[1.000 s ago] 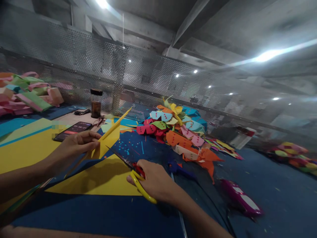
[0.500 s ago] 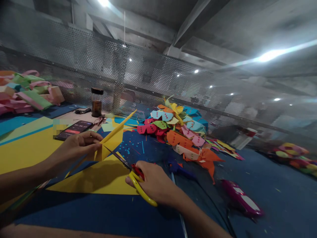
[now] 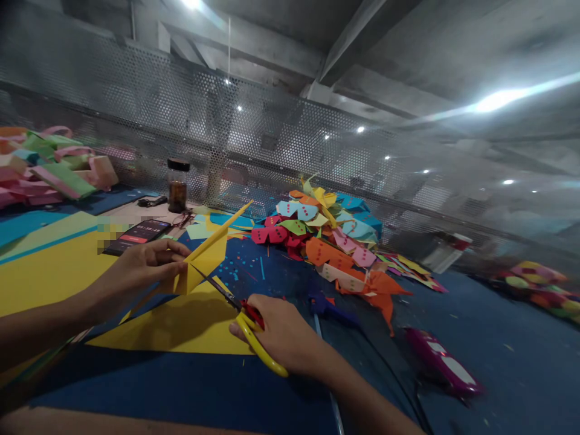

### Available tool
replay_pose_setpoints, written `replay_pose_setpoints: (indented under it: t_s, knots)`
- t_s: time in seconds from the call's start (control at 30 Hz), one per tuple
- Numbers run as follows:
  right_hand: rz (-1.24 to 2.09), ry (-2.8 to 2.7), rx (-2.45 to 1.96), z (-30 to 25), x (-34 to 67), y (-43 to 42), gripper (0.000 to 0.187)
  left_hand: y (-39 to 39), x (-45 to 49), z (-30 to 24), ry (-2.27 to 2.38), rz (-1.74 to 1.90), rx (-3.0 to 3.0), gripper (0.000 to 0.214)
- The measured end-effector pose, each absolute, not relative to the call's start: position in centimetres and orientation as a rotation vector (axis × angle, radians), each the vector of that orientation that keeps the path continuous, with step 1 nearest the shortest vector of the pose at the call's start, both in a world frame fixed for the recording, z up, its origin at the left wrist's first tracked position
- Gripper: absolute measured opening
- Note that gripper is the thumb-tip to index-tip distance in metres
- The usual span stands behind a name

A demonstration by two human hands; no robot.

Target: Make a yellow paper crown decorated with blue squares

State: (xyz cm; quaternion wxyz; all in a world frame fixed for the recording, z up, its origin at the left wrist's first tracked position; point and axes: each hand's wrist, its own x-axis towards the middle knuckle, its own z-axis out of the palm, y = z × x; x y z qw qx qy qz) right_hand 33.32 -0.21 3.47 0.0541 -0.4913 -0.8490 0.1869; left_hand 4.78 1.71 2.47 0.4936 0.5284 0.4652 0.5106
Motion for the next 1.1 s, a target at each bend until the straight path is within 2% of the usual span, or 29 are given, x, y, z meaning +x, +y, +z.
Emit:
replay_pose_setpoints:
  t_s: [1.1]
  knots:
    - [0.549, -2.584, -1.493, 3.38, 33.14, -0.3, 0.055, 1.65, 4.9, 2.49, 1.143, 1.234, 1.291, 0.038]
